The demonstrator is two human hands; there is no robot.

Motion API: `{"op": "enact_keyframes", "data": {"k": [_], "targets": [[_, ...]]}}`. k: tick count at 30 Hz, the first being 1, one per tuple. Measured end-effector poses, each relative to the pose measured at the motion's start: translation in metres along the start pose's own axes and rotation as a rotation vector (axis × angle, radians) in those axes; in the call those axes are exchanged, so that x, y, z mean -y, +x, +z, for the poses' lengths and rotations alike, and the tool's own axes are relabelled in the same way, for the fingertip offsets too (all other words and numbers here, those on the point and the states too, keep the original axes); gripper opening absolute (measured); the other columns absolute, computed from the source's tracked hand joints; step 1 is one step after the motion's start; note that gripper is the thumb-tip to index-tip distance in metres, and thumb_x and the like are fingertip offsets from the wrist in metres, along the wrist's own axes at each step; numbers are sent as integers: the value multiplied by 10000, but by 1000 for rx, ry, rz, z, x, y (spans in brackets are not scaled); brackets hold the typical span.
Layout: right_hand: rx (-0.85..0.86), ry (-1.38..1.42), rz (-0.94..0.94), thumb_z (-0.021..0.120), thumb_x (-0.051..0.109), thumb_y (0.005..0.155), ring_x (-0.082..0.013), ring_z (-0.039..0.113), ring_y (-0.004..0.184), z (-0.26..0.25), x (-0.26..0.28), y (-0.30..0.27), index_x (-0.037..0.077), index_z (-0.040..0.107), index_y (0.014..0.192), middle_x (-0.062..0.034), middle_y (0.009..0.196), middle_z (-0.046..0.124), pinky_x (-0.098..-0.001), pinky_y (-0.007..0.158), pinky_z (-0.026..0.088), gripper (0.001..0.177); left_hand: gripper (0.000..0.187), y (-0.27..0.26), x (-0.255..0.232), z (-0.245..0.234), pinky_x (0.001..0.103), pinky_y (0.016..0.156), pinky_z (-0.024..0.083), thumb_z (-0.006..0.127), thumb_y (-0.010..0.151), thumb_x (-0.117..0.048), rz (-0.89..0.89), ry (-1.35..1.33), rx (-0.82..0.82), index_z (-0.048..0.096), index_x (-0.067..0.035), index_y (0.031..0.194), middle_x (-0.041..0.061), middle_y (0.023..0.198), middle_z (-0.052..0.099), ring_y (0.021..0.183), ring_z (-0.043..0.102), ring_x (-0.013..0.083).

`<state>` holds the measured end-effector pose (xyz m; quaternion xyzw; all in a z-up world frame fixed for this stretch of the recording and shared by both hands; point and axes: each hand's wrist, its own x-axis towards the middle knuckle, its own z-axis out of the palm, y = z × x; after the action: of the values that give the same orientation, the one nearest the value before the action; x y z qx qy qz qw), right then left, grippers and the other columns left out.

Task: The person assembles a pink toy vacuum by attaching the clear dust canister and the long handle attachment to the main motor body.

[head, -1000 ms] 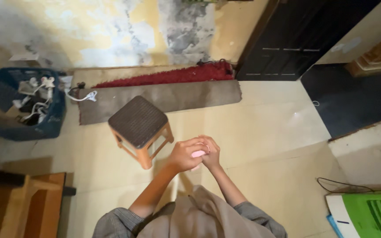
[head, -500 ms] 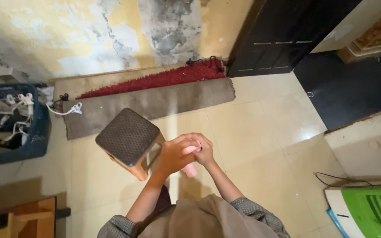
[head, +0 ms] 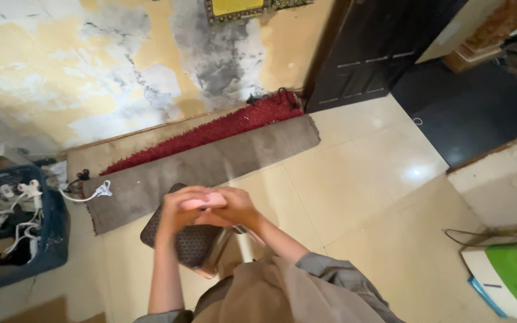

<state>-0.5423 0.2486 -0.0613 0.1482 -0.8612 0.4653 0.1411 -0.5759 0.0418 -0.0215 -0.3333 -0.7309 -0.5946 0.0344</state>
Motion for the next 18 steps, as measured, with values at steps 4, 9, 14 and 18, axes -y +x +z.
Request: {"op": "enact_keyframes", "data": {"k": [4,9,14,18], "targets": [[117,-162,10,773,337,808,-388,692,899,50,-3,19,121,689,966,-136,925,728,-506,766,545,281,359,-28,47,-45,374,950,585,664,561,57,-156,-118,-56,766,6,901,153,1101,776,1070,746,285],[223,-170,38,725,341,770,-388,686,873,79,-18,27,118,681,958,-133,912,725,-507,728,531,295,379,-39,70,-54,390,948,571,635,621,63,-113,-36,-78,750,-5,976,161,1143,753,1089,726,260],[264,-317,179,722,393,818,-376,695,927,72,-64,12,129,689,982,-133,958,738,-500,789,540,313,419,-26,82,-18,317,684,637,660,732,5,-484,76,129,751,-66,1134,92,1030,817,834,774,171],[396,-459,442,744,363,757,-356,697,962,47,-110,-17,136,692,994,-135,982,732,-477,822,557,333,413,-14,113,39,306,642,612,814,737,-96,-696,-167,248,765,-68,1146,103,1030,807,804,747,167]]}}
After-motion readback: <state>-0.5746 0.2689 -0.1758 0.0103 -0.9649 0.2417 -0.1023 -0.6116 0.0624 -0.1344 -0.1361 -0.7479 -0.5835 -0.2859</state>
